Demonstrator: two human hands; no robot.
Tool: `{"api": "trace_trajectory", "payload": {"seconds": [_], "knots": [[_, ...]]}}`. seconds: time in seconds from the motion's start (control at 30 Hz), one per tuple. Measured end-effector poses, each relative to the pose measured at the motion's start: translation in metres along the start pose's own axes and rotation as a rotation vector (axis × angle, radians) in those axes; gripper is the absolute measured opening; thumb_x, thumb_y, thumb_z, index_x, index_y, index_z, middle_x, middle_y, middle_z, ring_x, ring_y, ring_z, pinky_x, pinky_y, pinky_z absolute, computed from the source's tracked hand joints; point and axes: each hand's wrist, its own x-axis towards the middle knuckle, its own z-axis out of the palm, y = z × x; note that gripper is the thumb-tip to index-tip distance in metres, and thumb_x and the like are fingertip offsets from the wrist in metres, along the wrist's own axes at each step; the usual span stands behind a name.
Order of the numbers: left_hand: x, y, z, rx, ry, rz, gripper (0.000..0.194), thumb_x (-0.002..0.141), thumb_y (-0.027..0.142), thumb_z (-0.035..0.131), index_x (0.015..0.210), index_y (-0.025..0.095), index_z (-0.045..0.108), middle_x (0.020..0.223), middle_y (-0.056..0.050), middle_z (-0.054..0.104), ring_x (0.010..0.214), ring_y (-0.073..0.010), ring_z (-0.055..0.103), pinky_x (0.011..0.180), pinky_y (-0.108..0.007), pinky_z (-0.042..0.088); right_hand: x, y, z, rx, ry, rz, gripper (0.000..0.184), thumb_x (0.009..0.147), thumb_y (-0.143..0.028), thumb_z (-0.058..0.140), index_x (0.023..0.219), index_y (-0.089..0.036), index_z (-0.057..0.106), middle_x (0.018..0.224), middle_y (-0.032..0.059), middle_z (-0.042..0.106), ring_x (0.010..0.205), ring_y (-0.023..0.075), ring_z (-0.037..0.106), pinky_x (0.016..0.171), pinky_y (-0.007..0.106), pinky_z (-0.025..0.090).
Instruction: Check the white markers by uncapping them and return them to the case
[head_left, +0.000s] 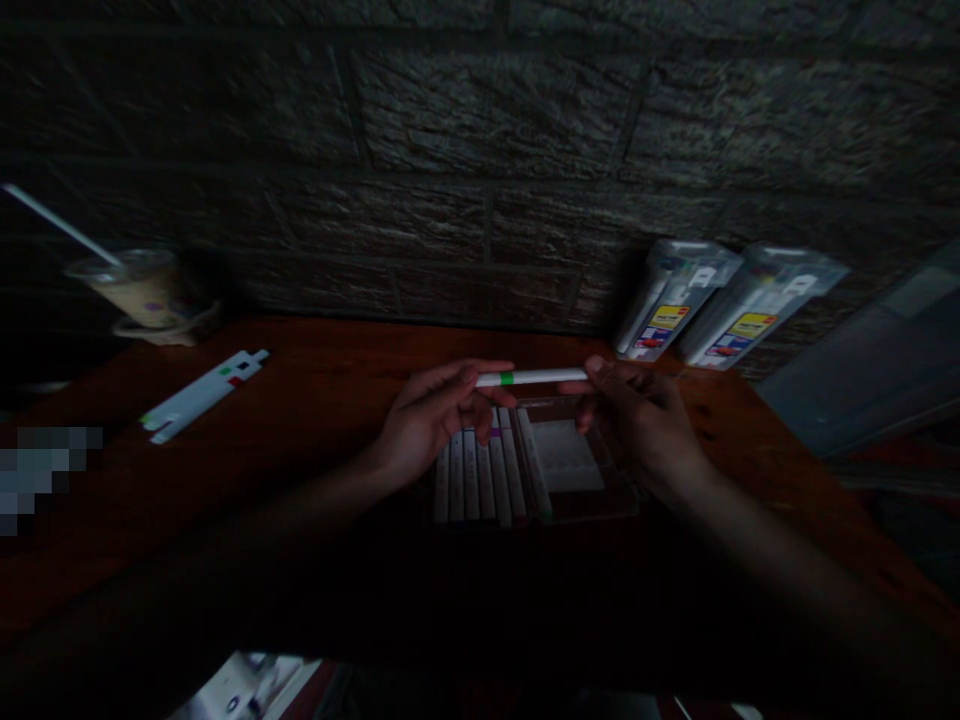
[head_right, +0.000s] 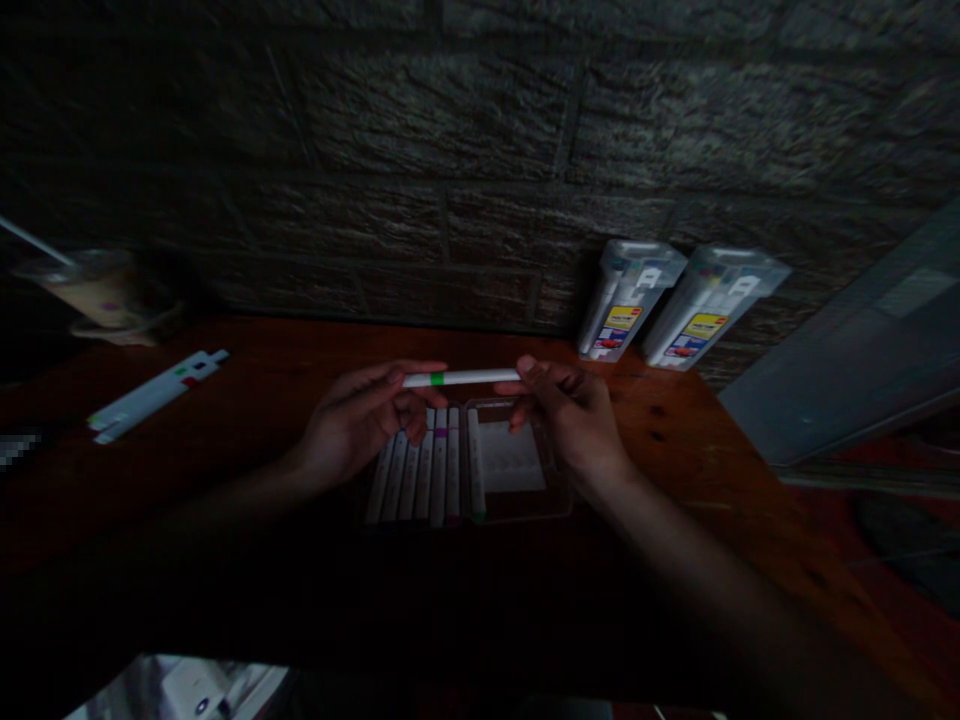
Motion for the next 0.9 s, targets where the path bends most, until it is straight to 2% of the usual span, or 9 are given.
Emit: {"api": "trace_trajectory", "payload": {"seconds": [0.3,0.47,0.53,0.67,0.8,0.9], "knots": [[-0.0010,0.0002,0.0007,0.001,-0.016,0.016,0.033,0.096,0.029,0.063,0.121,0.011,0.073,0.091,-0.012,0.077,0.057,-0.0121,0.064,0.057,-0.026,0.051,0.0029,0.0013,-0.0025,0.029,-0.025,0.081,0.043,0.089,-0.057,0.069,0.068,-0.020,0.067,0.072,0.0081,0.078,0.041,0.0115,0.058,0.044,0.028,0.052],[0.0003,-0.0009,0.0017,0.036,0.050,-0.007,0.031,0.095,0.031,0.066,0.118,0.012,0.074,0.089,-0.011,0.078,0.055,-0.0111,0.062,0.056,-0.026,0.052,0.0046,0.0007,-0.0015,0.118,0.016,0.141,0.035,0.083,-0.051,0.077,0.069,-0.020,0.069,0.074,0.0084,0.079,0.041,0.0108,0.057,0.041,0.026,0.053],[0.0013,-0.0027,0.0009,0.058,0.068,-0.010,0.030,0.095,0.032,0.065,0.117,0.012,0.074,0.088,-0.010,0.078,0.055,-0.0108,0.062,0.056,-0.026,0.052,0.0043,0.0001,-0.0014,0.152,0.016,0.140,0.031,0.081,-0.047,0.080,0.070,-0.020,0.070,0.067,0.0063,0.076,0.040,0.0108,0.056,0.041,0.025,0.052],[0.0030,-0.0062,-0.0010,0.122,0.097,0.006,0.029,0.095,0.033,0.065,0.113,0.013,0.075,0.088,-0.010,0.078,0.055,-0.0104,0.061,0.057,-0.026,0.053,0.0026,0.0009,-0.0022,0.092,0.001,0.111,0.028,0.078,-0.044,0.084,0.070,-0.020,0.073,0.052,0.0007,0.067,0.039,0.0113,0.056,0.040,0.024,0.049],[0.0030,-0.0056,-0.0003,0.216,0.138,0.009,0.028,0.093,0.032,0.067,0.109,0.012,0.076,0.085,-0.010,0.078,0.054,-0.0103,0.060,0.056,-0.025,0.051,0.0014,0.0038,-0.0024,0.006,-0.007,0.007,0.023,0.078,-0.043,0.084,0.078,-0.021,0.077,0.064,0.0013,0.074,0.044,0.0111,0.061,0.045,0.024,0.051],[0.0028,-0.0038,0.0010,0.291,0.138,0.011,0.025,0.092,0.030,0.068,0.108,0.012,0.076,0.085,-0.010,0.078,0.054,-0.0099,0.061,0.055,-0.024,0.050,0.0006,0.0045,-0.0014,-0.041,-0.016,-0.024,0.023,0.076,-0.041,0.086,0.083,-0.021,0.078,0.060,-0.0007,0.072,0.045,0.0116,0.061,0.047,0.024,0.052]]}}
